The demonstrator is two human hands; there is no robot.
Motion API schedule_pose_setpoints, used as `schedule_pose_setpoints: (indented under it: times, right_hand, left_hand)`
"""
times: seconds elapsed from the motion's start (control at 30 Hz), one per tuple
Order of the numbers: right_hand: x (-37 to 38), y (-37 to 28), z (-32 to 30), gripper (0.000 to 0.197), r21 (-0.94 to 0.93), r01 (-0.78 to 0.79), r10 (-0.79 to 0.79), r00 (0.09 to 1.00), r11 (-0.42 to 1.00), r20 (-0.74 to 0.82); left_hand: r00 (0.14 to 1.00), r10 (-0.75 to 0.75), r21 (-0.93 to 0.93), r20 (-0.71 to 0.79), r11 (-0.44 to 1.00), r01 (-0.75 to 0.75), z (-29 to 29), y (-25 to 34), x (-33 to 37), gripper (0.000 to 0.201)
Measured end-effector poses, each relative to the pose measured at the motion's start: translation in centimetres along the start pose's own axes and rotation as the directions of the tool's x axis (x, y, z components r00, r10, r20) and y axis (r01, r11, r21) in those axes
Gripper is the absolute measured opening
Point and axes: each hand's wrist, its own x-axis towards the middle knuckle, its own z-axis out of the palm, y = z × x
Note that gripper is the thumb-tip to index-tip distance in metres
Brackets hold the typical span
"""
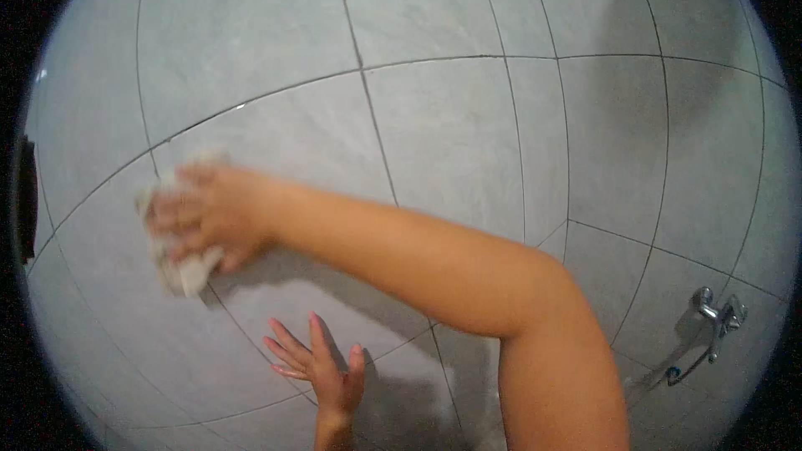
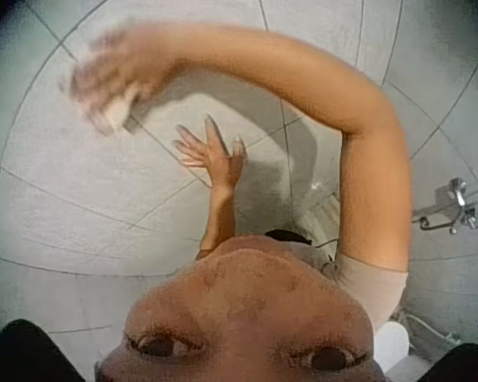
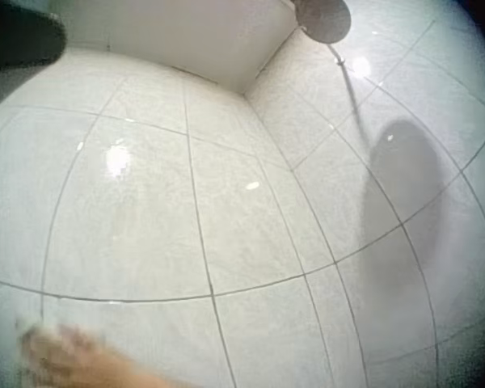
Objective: The person wipes the tiled bathroom walls with a cloth, repeatedly rinsing and wringing the cloth at the sink. They clean multiple wall sections around the shower area and near the toilet, using circular and vertical motions.
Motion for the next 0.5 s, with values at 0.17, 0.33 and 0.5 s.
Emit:
schedule_pose_setpoints:
  times: [0.17, 0.33, 0.5]
  right_hand:
    - [-7.1, 13.9, -7.3, 0.043, -0.367, -0.665, 0.550, 0.745, 0.650, -0.377]
    - [-18.5, 10.5, -10.7, 0.065, 0.027, -0.999, 0.775, 0.000, 0.023, -0.632]
    - [-19.6, -8.6, -2.7, 0.067, -0.046, -0.659, 0.661, 0.747, 0.751, 0.073]
  left_hand:
    - [0.997, -0.041, 0.133, -0.061, 0.990, 0.049, 2.5, 1.0, -0.5, 0.061]
    - [0.999, -0.017, 0.111, -0.042, 0.994, 0.021, 2.4, 2.2, 0.2, 0.067]
    - [0.970, 0.082, -0.276, -0.227, 0.950, -0.145, 3.8, 2.0, 0.3, 0.071]
